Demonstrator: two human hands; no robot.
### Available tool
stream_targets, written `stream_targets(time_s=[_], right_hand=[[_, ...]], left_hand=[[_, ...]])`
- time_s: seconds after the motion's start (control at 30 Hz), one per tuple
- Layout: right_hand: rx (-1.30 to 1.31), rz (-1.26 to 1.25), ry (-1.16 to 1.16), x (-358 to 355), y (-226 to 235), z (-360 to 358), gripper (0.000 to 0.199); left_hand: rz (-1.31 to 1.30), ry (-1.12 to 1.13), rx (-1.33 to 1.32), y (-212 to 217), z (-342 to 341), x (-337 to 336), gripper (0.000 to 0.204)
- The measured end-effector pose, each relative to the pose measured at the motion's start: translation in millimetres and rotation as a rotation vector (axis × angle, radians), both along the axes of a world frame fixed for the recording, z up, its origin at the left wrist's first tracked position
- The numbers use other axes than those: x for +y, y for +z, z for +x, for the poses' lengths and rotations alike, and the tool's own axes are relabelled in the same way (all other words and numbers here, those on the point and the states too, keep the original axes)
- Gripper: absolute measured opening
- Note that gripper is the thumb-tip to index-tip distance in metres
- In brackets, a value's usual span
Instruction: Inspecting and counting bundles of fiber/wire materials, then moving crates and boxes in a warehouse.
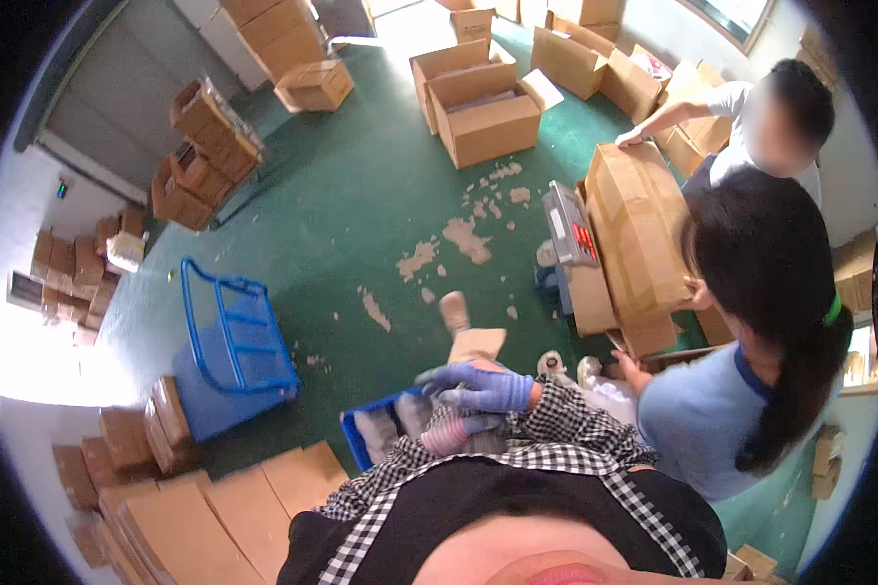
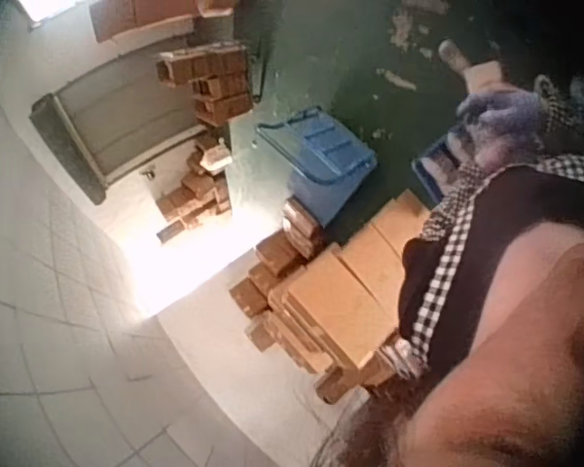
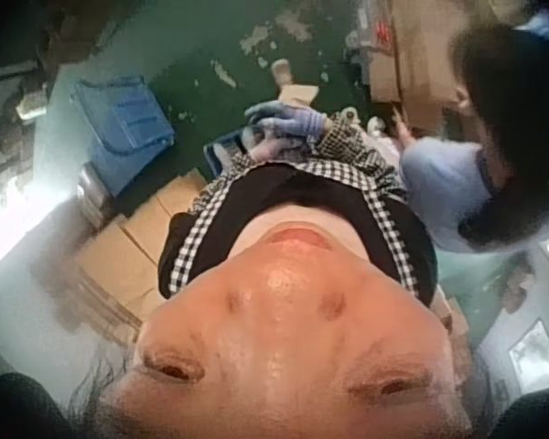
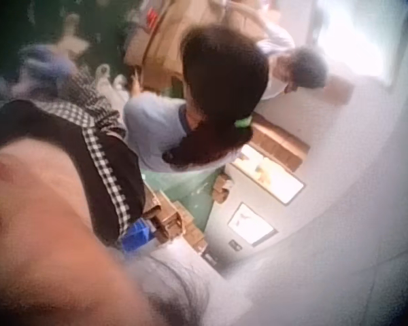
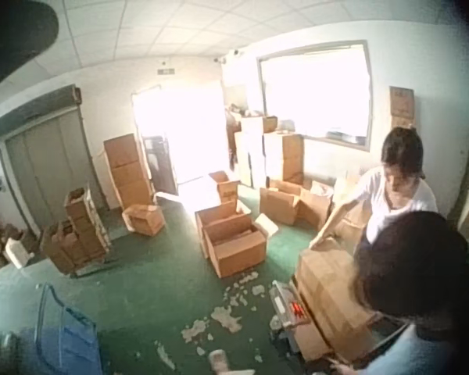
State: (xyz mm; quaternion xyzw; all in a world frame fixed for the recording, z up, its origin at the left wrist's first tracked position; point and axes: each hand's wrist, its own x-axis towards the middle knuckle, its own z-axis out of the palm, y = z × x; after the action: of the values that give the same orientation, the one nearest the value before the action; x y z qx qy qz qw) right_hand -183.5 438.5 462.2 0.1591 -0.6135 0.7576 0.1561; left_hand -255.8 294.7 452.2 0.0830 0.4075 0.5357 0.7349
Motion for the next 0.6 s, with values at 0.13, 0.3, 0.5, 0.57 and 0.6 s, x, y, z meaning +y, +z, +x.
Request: stream_targets(time_s=[0.13,0.3,0.5,0.57,0.6], right_hand=[[-0.4,-0.304,-0.369,109.0,-5.9,-63.4,0.048],[-0.713,-0.389,-0.813,264.0,-83.1,-113.3,0.042],[-0.776,-0.537,-1.11,352.4,-70.6,-155.2,0.036],[-0.895,-0.544,-1.144,387.4,-105.0,-151.8,0.035],[-1.026,-0.527,-1.155,399.8,-115.9,-158.8,0.033]], left_hand=[[0.106,-0.101,0.137,-21.1,-101.7,106.4,0.034],[-0.021,0.029,0.241,45.7,-260.2,223.1,0.025],[0.101,0.279,0.235,39.7,-447.1,328.5,0.02],[0.11,0.301,0.315,38.1,-484.4,387.3,0.019],[0.124,0.35,0.384,36.9,-503.0,408.4,0.017]])
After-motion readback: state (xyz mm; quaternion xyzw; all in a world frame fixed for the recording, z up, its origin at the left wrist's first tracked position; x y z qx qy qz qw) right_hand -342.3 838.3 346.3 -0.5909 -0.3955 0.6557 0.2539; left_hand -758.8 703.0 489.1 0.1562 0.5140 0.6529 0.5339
